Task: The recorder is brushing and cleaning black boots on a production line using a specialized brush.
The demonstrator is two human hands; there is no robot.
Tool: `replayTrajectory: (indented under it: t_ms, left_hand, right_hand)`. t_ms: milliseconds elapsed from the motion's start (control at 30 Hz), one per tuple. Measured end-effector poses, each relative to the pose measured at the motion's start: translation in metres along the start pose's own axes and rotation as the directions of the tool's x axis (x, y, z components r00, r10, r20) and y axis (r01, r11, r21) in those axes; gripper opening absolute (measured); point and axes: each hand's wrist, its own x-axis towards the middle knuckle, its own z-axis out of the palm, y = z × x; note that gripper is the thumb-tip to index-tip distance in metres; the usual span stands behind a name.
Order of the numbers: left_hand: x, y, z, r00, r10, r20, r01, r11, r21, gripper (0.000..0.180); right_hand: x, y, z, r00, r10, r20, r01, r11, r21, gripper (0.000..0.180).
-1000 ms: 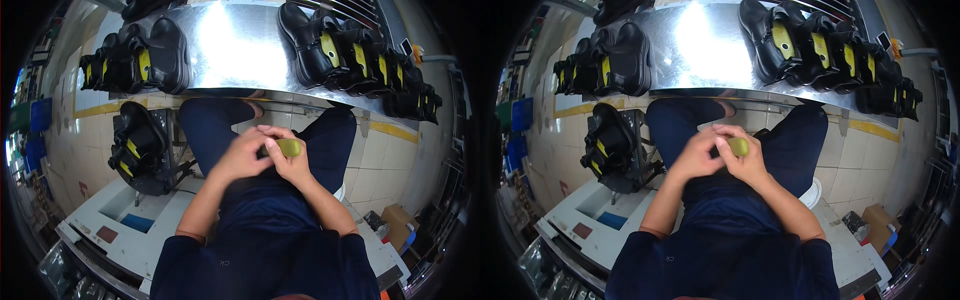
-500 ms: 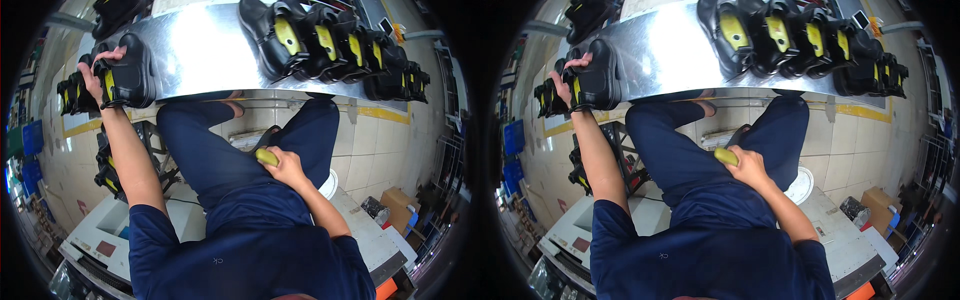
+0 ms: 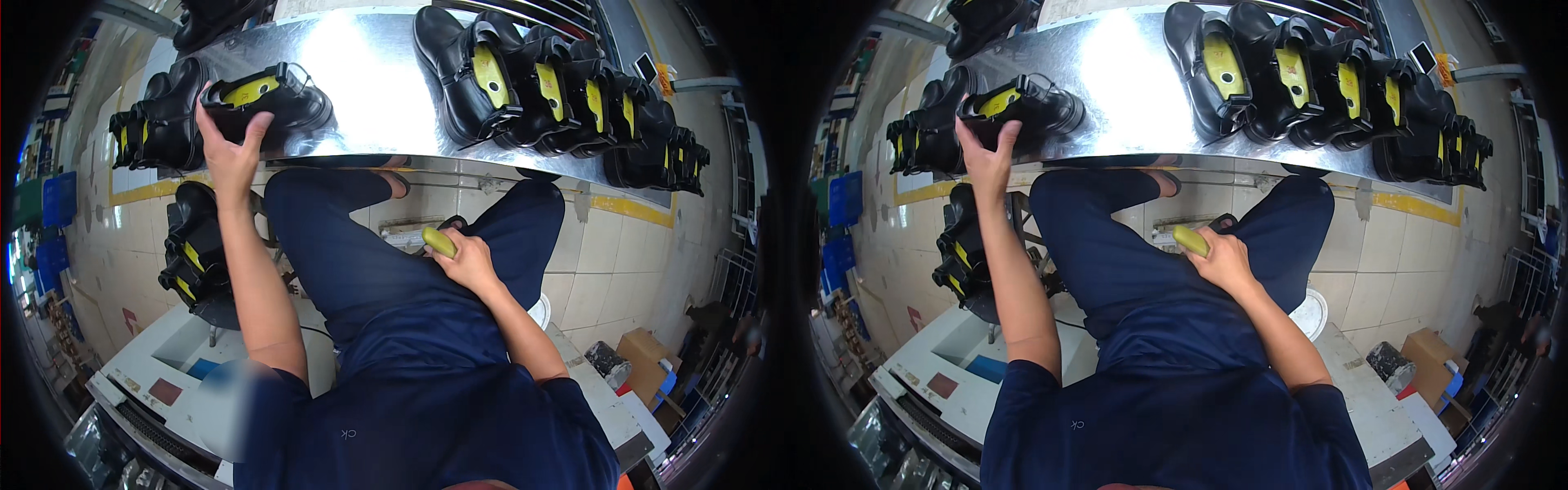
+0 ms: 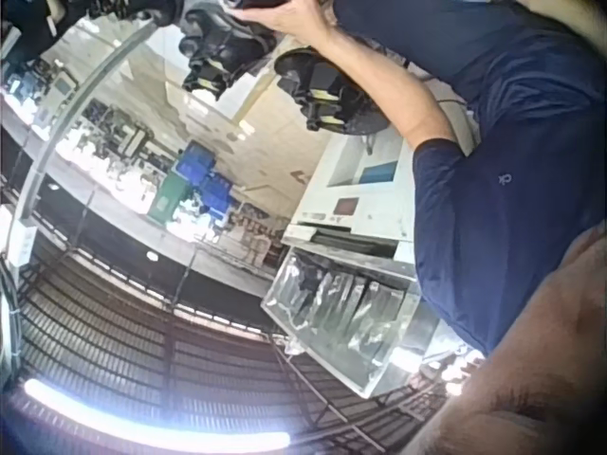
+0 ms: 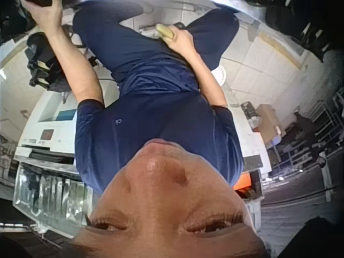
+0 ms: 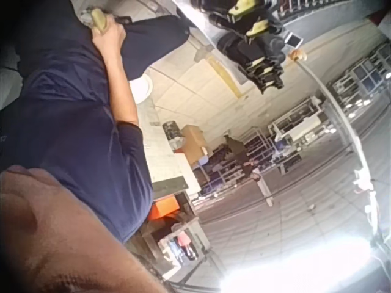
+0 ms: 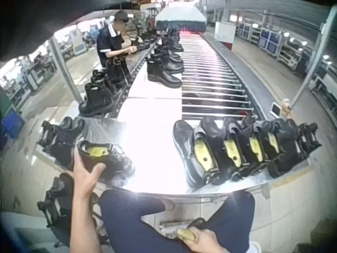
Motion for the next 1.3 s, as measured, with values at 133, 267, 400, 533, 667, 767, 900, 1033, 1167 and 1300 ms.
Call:
replayTrajectory:
  t_ms: [133, 267, 400, 533, 667, 767, 900, 1033, 1167, 1300]
  left_hand:
    - [0.026, -0.003, -0.028, 0.969, -0.169, 0.178, 0.165, 0.986, 0.034, 0.059]
    - [-0.027, 0.016, -0.006, 0.996, -0.088, -0.006, 0.085, 0.979, -0.184, 0.051]
    - [-0.059, 0.034, -0.014, 0.929, -0.369, 0.007, 0.356, 0.891, -0.28, 0.043]
    - [-0.09, 0.05, -0.015, 0.906, -0.404, -0.122, 0.332, 0.861, -0.385, 0.046]
    - [-0.117, 0.034, -0.02, 0.9, -0.412, -0.145, 0.321, 0.85, -0.418, 0.056]
    - [-0.118, 0.022, -0.021, 0.89, -0.441, -0.112, 0.326, 0.79, -0.519, 0.058]
    - [-0.126, 0.018, -0.023, 0.895, -0.446, -0.033, 0.36, 0.763, -0.537, 0.065]
    - [-0.134, 0.019, -0.02, 0.889, -0.457, -0.043, 0.381, 0.788, -0.484, 0.063]
    - [-0.12, 0.033, -0.023, 0.938, -0.326, 0.122, 0.343, 0.922, -0.177, 0.062]
    - [-0.122, 0.026, -0.03, 0.944, -0.289, 0.16, 0.316, 0.93, -0.185, 0.059]
  right_hand:
    - [0.006, -0.008, 0.001, 0.995, -0.003, 0.099, 0.0, 1.0, 0.029, 0.029]
    - [0.007, -0.005, 0.006, 0.991, -0.05, 0.121, 0.047, 0.998, 0.032, 0.028]
    - [0.012, -0.006, 0.008, 0.994, -0.008, 0.109, 0.005, 1.0, 0.029, 0.024]
    - [0.022, 0.004, 0.007, 0.996, -0.054, 0.074, 0.045, 0.992, 0.118, 0.022]
    - [0.031, -0.007, 0.012, 0.995, -0.072, 0.075, 0.063, 0.991, 0.122, 0.019]
    - [0.041, -0.011, 0.018, 0.994, -0.069, 0.087, 0.052, 0.982, 0.183, 0.02]
    - [0.053, -0.021, 0.021, 0.988, -0.124, 0.09, 0.107, 0.979, 0.175, 0.02]
    - [0.061, -0.023, 0.024, 0.986, -0.095, 0.138, 0.06, 0.969, 0.24, 0.023]
    - [0.069, -0.027, 0.022, 0.968, -0.251, -0.013, 0.246, 0.939, 0.24, 0.026]
    - [0.077, -0.057, 0.002, 0.989, -0.045, 0.14, -0.013, 0.923, 0.384, 0.026]
